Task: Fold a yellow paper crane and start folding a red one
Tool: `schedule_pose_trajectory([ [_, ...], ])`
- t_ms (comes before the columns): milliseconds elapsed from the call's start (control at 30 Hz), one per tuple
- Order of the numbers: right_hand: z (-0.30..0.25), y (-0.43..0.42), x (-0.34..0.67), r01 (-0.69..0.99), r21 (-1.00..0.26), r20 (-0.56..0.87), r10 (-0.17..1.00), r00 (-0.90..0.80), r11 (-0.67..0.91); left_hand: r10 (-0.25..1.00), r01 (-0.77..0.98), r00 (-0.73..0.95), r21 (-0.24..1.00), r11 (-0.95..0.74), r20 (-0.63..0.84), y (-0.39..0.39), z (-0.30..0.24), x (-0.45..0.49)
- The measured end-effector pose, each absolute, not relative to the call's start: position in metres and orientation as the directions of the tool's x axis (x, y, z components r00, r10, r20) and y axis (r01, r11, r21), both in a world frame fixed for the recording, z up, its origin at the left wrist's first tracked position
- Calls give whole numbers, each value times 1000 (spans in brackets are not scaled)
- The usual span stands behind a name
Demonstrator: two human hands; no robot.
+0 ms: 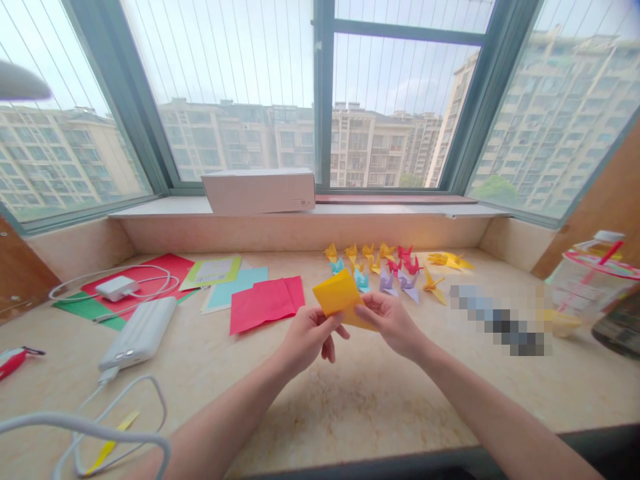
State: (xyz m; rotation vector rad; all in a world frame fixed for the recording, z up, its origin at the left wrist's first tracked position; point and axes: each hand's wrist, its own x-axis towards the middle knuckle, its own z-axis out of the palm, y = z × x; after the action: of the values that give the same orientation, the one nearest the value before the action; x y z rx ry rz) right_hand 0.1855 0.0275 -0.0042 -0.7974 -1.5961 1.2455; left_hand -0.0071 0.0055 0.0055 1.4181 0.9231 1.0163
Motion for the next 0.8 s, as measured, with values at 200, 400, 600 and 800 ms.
schedule_pose_trajectory([
  [200, -1, 25, 185, -52, -967, 253, 926, -282, 248, 942, -59, 320, 995, -85, 100, 4, 5, -6],
  [400, 3, 25, 186, -84, -976, 215, 936, -279, 199, 942, -81, 316, 992, -96, 117, 3, 5, -5],
  [600, -2, 29, 187, -102, -974, 224, 937, -267, 204, 935, -31, 343, 996, -82, 88, 6, 0, -2],
  [800, -3, 31, 190, -84, -974, 227, 932, -283, 211, 918, -95, 383, 993, -70, 101, 4, 0, -4],
])
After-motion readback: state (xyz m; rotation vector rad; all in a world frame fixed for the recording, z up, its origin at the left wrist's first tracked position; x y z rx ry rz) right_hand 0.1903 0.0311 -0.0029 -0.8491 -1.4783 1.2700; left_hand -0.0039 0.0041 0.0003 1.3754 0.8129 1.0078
